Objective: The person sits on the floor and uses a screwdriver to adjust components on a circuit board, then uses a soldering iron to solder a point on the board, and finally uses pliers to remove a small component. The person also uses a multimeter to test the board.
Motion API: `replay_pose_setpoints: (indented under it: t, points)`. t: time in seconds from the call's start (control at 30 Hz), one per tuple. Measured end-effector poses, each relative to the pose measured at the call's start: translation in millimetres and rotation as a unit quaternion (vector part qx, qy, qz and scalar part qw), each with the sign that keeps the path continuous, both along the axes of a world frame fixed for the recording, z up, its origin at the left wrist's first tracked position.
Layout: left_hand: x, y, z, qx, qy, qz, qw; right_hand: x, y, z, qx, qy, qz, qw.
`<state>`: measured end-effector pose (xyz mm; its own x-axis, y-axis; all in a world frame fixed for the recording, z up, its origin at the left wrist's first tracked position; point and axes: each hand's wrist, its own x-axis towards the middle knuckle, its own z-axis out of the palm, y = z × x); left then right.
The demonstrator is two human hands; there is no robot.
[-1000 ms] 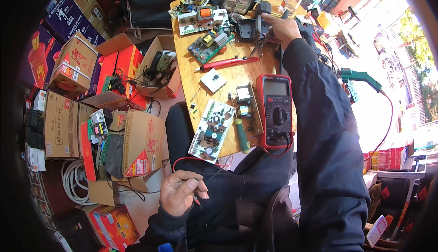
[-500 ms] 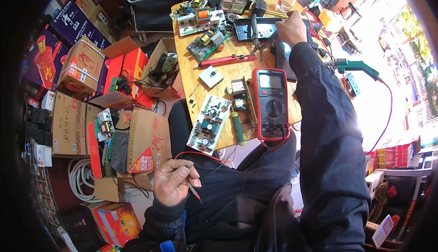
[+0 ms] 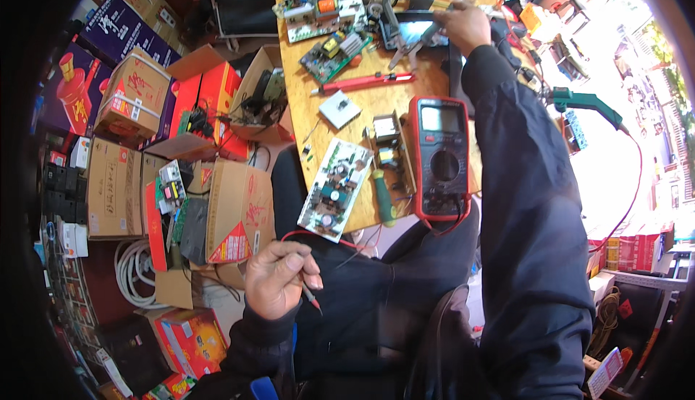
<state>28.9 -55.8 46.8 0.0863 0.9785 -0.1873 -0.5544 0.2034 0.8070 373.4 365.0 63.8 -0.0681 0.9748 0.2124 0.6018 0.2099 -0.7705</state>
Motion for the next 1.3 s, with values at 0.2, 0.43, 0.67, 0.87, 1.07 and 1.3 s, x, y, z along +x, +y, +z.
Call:
replay_pose_setpoints:
  t: [0.2,0.43,0.67,0.87,1.07,1.3]
  points:
    - [2.7,6.7,5.3,-0.019,0.061,-0.001,0.998,-15.4,-45.1,40.5,0.105,-0.174,-0.040,0.978]
    - [19.2,8.7,22.8,0.028,0.174,0.017,0.984,-60.5,-249.4,106.5,0.074,0.026,0.049,0.996]
    - [38.6,-0.8,32.6,0.037,0.186,-0.059,0.980,-91.5,-381.5,41.8,-0.106,0.222,0.190,0.950]
    - [48.6,-7.4,34.3,0.004,0.192,-0.106,0.976,-87.5,-401.3,21.3,-0.050,0.202,0.198,0.958]
    - [47.4,-8.6,32.4,-0.030,0.194,-0.112,0.974,-94.4,-415.3,9.2,0.003,0.165,0.154,0.974]
    - [18.8,61.6,33.0,0.249,0.677,0.056,0.690,-96.4,-430.7,-6.2,-0.098,0.396,0.055,0.911]
